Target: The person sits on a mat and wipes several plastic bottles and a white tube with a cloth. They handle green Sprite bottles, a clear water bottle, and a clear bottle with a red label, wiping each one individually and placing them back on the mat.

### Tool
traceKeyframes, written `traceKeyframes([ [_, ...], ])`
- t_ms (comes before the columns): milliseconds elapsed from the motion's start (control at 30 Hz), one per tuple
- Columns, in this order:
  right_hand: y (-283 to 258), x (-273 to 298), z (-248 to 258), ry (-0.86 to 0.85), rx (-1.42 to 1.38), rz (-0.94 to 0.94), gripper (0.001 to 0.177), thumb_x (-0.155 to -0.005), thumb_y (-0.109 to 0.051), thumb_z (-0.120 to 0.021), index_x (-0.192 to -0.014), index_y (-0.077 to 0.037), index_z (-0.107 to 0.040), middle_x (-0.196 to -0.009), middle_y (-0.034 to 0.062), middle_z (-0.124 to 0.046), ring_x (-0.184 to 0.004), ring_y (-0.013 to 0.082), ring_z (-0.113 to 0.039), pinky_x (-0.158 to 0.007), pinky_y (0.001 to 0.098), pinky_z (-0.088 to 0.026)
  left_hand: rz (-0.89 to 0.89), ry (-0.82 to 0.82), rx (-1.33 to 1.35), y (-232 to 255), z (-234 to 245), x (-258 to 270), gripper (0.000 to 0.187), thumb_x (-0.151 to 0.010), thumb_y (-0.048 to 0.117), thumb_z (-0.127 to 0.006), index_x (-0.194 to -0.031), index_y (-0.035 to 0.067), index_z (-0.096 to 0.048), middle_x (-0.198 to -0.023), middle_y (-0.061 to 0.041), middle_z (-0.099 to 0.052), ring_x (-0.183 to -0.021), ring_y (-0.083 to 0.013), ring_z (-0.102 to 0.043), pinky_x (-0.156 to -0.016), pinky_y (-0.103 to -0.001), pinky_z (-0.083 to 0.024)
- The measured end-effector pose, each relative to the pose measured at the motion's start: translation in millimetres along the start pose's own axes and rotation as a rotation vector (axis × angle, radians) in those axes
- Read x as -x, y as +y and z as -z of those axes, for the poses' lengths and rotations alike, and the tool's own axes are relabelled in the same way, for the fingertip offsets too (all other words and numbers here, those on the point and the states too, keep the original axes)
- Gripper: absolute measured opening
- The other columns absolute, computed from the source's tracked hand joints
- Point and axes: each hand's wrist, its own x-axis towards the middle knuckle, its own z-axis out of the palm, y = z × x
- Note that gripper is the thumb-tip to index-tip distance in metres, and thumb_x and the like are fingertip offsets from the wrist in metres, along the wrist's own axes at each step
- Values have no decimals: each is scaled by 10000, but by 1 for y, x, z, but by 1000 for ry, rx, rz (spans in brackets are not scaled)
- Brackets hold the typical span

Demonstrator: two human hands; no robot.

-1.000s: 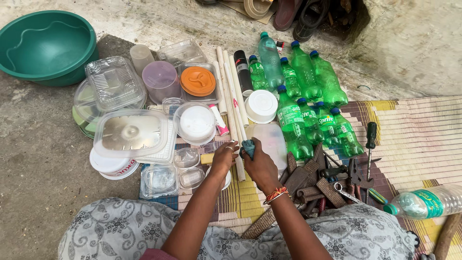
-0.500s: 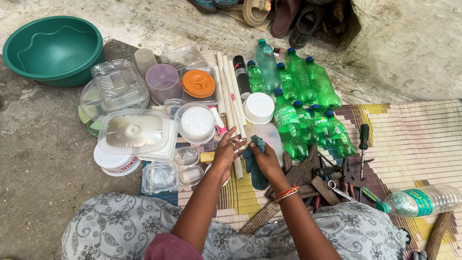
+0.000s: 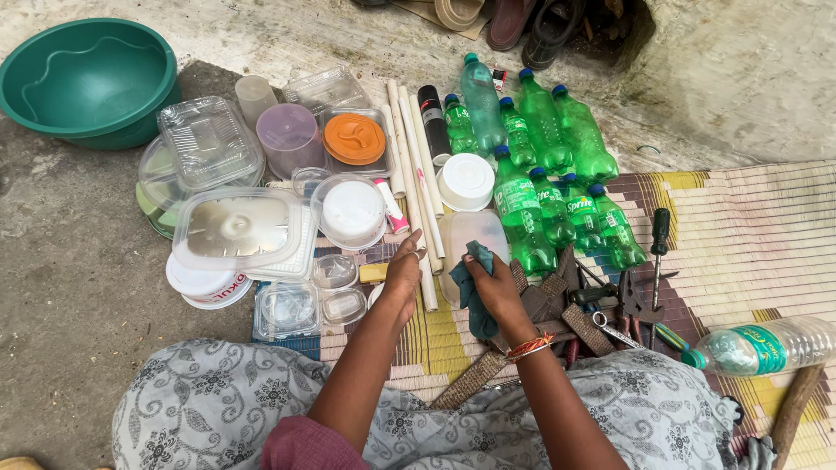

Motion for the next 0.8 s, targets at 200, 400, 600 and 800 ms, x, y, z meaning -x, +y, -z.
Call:
traceKeyframes([
  [200, -14, 11, 20, 36, -36, 71, 325, -968, -295, -671, -1119, -7, -670, -800, 9, -660, -606, 86, -565, -514, 270, -467, -4, -14, -2, 0, -9, 13, 591, -930, 86, -396, -1491, 206, -541, -1527, -127, -532, -1421, -323, -440, -1161, -387, -299],
  [400, -29, 30, 49, 81, -18, 27, 337, -964, -328, -656, -1140, -41, -679, -819, -2, -659, -615, 85, -555, -542, 271, -467, -91, -157, -198, -19, -57, 29, 481, -994, 198, -471, -1469, 180, -550, -1502, -109, -543, -1406, -191, -439, -1161, -355, -292],
  [600, -24, 35, 101, 157, 61, 84, 381, -962, -338, -663, -1209, -48, -672, -893, -19, -686, -760, 63, -613, -664, 253, -507, -2, -352, -125, -40, -132, 47, 483, -1020, 224, -469, -1492, 129, -503, -1433, -165, -594, -1322, -254, -532, -1109, -352, -400],
  [800, 0, 38, 169, 228, 0, 38, 381, -969, -324, -658, -1206, -26, -669, -871, 61, -660, -729, 150, -590, -642, 317, -484, 4, -393, -335, -54, -193, 59, 537, -992, 253, -476, -1519, 151, -467, -1458, -127, -576, -1340, -214, -529, -1101, -322, -382],
])
